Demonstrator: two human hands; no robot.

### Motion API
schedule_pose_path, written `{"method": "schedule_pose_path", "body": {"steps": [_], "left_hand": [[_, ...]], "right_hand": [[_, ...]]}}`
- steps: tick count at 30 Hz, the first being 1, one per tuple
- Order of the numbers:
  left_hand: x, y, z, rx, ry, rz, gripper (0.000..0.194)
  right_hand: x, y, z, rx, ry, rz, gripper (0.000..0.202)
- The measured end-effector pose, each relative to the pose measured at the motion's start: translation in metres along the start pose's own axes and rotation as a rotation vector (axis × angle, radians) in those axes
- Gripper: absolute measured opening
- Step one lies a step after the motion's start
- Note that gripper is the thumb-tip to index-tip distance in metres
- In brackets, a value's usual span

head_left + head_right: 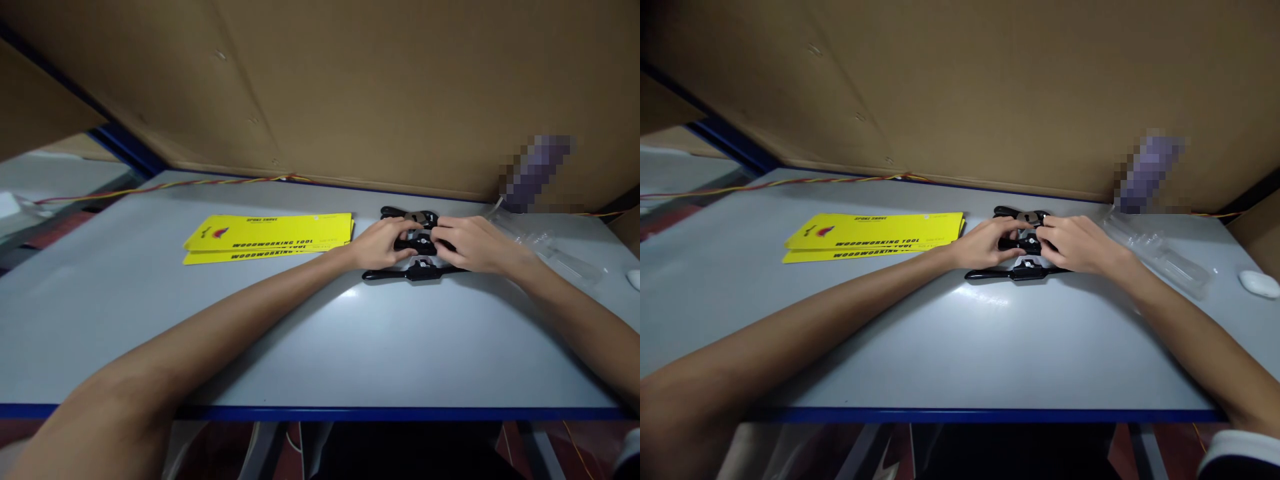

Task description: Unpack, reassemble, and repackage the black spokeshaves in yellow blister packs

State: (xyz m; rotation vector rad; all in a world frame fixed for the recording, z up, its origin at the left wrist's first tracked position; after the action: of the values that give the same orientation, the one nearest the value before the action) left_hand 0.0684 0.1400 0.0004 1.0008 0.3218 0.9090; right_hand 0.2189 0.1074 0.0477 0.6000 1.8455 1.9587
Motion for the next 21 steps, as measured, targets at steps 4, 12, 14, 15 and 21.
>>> {"method": "schedule_pose_path", "body": {"steps": [4, 12, 14, 15, 21], "left_hand": [[0.0002, 0.0000, -0.0005, -0.002, -0.001, 0.000, 0.056], [0.0000, 0.0001, 0.0019, -0.001, 0.010, -0.005, 0.059], [-0.0001, 0.0002, 0.0018, -0.001, 0.008, -0.004, 0.058], [-0.0001, 0.0003, 0.0017, -0.002, 0.006, -0.002, 0.057], [-0.0001, 0.0001, 0.0006, -0.005, -0.007, 0.009, 0.055]], "right_hand": [[-0.0004, -0.0022, -0.0030, 0.061, 0.033, -0.027, 0.029], [0.0000, -0.0065, -0.0001, 0.041, 0.047, 0.011, 0.039], [-0.0012, -0.0053, 0.0006, 0.022, 0.042, 0.016, 0.037], [-0.0019, -0.0049, 0.0006, 0.015, 0.040, 0.017, 0.037], [-0.0036, -0.0050, 0.0001, -0.009, 0.005, -0.014, 0.036]]}}
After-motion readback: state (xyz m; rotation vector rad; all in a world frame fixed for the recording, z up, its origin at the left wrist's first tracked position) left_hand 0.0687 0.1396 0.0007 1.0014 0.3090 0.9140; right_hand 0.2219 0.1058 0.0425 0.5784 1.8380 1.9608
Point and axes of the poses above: each hand's wrist, its own x-axis towards the middle knuckle, its own y-axis out of the back of the hand, z = x × y, the point moved 6 cm from there along x, towards the middle knuckle, and after that the axes turned 9 degrees about y, right-handed, at the moved point
